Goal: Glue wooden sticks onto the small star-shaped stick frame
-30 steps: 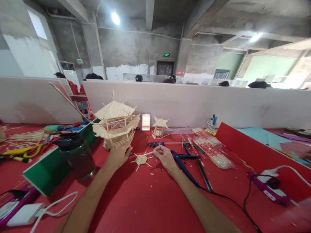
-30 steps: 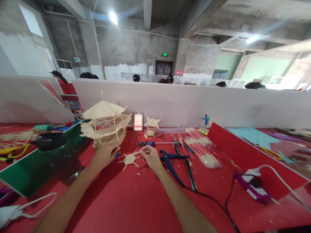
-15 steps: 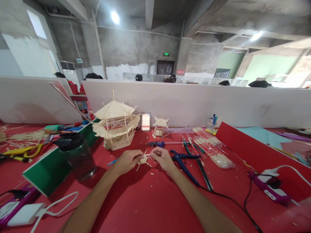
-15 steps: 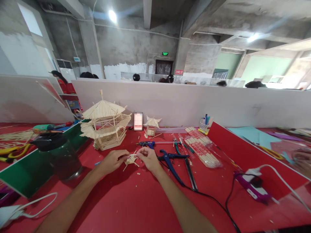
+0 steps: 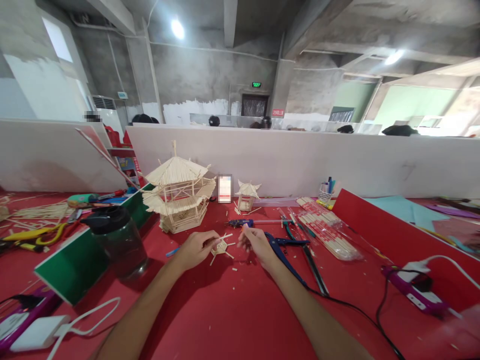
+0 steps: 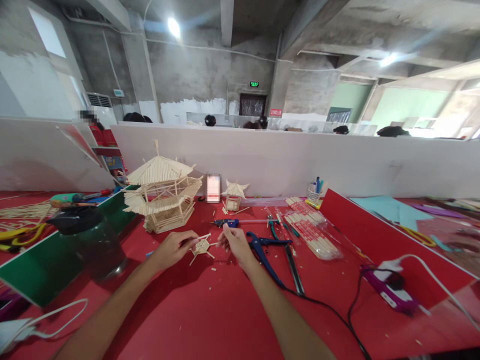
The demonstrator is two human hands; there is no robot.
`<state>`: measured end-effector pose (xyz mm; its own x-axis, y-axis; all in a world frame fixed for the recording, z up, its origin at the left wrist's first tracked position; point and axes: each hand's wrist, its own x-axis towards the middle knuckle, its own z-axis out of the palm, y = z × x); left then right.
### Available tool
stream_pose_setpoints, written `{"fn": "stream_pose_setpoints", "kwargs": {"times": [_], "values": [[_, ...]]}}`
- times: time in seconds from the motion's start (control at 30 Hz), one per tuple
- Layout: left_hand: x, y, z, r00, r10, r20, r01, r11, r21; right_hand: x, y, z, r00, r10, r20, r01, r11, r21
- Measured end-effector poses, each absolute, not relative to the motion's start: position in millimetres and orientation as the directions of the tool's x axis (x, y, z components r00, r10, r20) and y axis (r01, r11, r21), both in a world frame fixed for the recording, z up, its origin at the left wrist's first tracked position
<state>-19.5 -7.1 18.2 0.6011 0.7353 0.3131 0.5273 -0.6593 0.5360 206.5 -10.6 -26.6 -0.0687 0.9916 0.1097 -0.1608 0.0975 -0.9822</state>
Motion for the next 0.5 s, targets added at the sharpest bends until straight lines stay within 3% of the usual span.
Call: {"fn": "stream_pose_setpoints", "kwargs": {"times": [0.13,0.3,0.5], "values": [[-14.1,-11.2,18.4,0.603,0.741,0.296,0.538,-0.651,0.535,202.2,-14.4,-24.5,-0.159,0.974,0.158,-0.053,0.152,-0.987],[-2.2,-18.7,14.0,0.625,0.737,0.258,0.541,-0.647,0.537,191.6,-23.2,-19.1,-0.175,0.940,0.293,-0.093,0.281,-0.955],[4.8,-22.3,9.8,0.666,0.706,0.241,0.527,-0.674,0.518,187.1,-27.3,-17.5,-0.158,0.943,0.293,-0.124,0.276,-0.953]]}}
